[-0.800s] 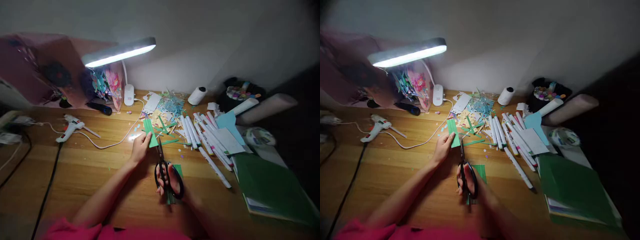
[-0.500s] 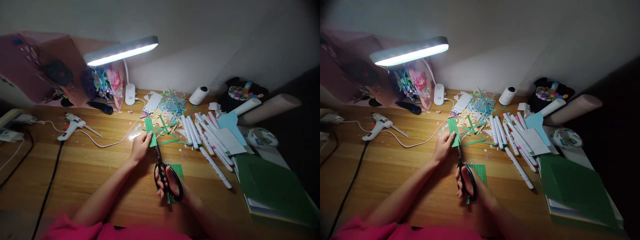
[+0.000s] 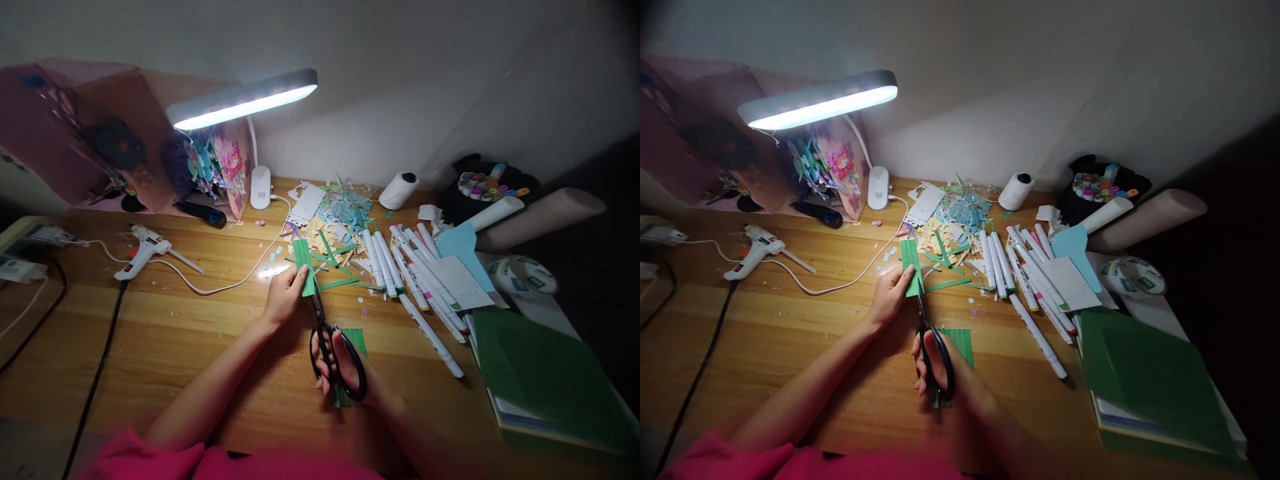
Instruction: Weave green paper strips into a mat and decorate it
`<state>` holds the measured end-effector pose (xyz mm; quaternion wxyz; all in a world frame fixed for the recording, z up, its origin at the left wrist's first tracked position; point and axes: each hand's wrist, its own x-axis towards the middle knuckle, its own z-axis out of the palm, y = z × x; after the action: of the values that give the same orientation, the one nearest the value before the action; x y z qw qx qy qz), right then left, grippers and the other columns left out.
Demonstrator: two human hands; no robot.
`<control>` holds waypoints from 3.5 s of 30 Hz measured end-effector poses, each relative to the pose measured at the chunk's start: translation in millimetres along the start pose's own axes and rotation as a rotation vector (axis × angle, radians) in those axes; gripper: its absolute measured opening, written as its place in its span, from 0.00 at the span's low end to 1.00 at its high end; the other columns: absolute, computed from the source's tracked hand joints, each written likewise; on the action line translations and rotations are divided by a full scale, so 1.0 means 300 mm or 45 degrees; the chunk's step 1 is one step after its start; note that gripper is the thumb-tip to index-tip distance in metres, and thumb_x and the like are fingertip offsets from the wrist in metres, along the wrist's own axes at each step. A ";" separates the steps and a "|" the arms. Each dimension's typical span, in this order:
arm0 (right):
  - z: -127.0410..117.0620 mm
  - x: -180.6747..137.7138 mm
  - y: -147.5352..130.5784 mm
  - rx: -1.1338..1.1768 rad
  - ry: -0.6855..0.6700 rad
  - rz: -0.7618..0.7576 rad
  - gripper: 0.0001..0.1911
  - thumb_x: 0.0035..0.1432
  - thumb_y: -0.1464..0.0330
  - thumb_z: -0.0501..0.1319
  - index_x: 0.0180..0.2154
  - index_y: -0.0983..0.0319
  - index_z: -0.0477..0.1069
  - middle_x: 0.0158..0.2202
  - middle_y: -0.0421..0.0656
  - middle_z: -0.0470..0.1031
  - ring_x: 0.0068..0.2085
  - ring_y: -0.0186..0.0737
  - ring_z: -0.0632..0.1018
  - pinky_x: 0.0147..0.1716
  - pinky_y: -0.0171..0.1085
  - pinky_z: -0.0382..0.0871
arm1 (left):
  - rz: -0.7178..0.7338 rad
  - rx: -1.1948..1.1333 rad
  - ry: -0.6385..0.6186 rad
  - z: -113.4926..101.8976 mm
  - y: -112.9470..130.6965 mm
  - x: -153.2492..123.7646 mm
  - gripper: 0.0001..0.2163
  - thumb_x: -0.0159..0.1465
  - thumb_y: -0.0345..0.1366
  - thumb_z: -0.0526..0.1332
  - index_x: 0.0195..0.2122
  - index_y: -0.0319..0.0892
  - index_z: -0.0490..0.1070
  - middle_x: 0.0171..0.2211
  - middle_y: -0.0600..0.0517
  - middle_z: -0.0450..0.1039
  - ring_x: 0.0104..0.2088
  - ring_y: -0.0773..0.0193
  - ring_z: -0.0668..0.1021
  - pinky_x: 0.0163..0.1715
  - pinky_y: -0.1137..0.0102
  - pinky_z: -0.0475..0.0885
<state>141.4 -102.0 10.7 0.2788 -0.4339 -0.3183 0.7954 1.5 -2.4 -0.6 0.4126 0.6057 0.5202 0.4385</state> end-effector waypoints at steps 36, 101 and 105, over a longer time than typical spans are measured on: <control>-0.028 0.012 0.029 -0.214 0.055 -0.101 0.33 0.46 0.36 0.50 0.28 0.61 0.58 0.15 0.30 0.59 0.11 0.26 0.66 0.12 0.27 0.62 | -0.130 -0.189 0.040 0.025 -0.023 -0.003 0.22 0.64 0.53 0.52 0.20 0.43 0.55 0.18 0.57 0.54 0.21 0.68 0.59 0.23 0.72 0.54; -0.030 0.025 0.017 0.021 0.054 -0.117 0.36 0.40 0.34 0.53 0.28 0.60 0.58 0.12 0.28 0.57 0.10 0.25 0.63 0.12 0.28 0.66 | -0.110 -0.264 -0.065 0.038 0.029 -0.034 0.20 0.64 0.51 0.52 0.22 0.42 0.56 0.21 0.57 0.54 0.24 0.68 0.59 0.25 0.73 0.55; -0.033 0.033 0.032 0.048 0.026 -0.125 0.37 0.41 0.32 0.48 0.30 0.60 0.59 0.14 0.29 0.58 0.12 0.27 0.66 0.17 0.30 0.69 | -0.081 -0.256 -0.098 0.050 0.031 -0.043 0.20 0.63 0.51 0.52 0.21 0.42 0.55 0.21 0.57 0.53 0.24 0.68 0.59 0.25 0.73 0.54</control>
<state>143.6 -98.4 -5.8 0.3289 -0.4205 -0.3213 0.7822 17.4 -17.1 2.9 0.5044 0.5610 0.4763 0.4516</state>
